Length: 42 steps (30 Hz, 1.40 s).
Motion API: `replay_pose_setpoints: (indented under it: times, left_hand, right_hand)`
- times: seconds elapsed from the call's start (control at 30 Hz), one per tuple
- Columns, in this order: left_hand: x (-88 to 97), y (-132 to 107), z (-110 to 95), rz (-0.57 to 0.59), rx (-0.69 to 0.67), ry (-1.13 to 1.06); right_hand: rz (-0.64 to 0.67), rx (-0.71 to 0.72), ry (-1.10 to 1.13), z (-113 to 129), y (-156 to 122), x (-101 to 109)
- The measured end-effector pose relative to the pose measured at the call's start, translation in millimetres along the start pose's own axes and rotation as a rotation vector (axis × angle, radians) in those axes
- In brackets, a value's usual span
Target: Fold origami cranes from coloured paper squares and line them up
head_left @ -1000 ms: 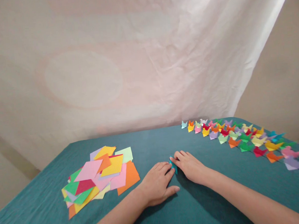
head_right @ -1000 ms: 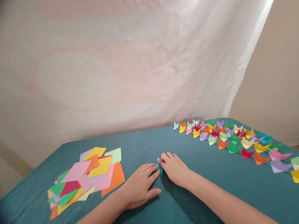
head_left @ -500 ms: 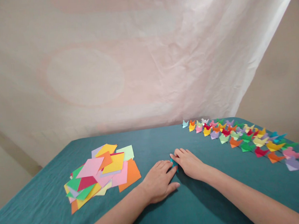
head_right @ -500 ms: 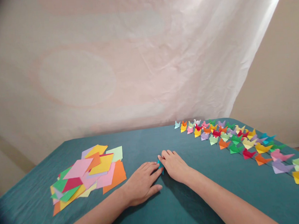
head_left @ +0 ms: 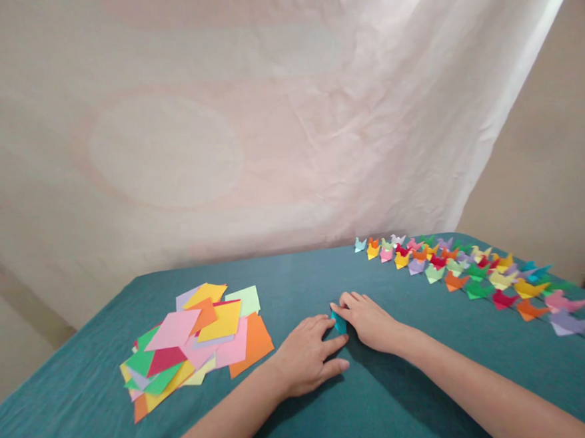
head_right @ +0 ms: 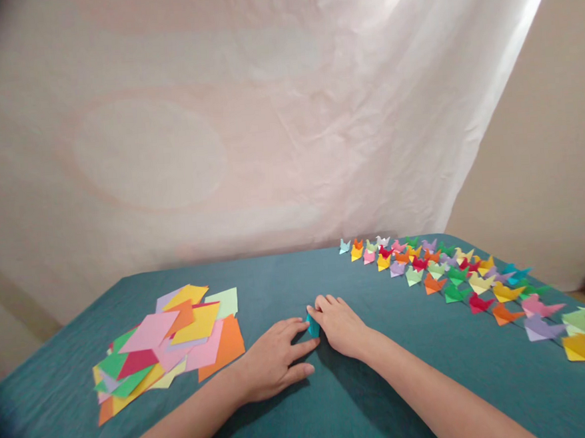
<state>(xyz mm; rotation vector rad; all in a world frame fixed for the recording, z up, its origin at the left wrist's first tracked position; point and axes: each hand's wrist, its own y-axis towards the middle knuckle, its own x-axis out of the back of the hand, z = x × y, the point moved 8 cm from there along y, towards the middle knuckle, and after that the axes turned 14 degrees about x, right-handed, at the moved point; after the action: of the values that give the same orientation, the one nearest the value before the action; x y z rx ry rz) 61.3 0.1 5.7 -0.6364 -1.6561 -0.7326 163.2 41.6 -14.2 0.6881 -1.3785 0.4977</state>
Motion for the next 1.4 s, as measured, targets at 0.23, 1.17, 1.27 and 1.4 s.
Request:
replay_pose_setpoints:
  times: [0.23, 1.17, 1.27, 1.4]
  left_hand:
    - [1.1, -2, 0, -0.012, -0.007, -0.032]
    - [-4.6, 7, 4, -0.047, 0.022, -0.071]
    - [-5.0, 7, 5, -0.038, 0.029, -0.067]
    - [-5.8, 7, 6, -0.025, 0.034, -0.05]
  right_hand:
    - [-0.243, -0.028, 0.501, -18, -26, 10]
    - [-0.239, 0.044, 0.064, 11, -44, 3]
    - [-0.228, 0.054, 0.047, 13, -45, 3]
    - [-0.213, 0.057, 0.025, 13, -44, 3]
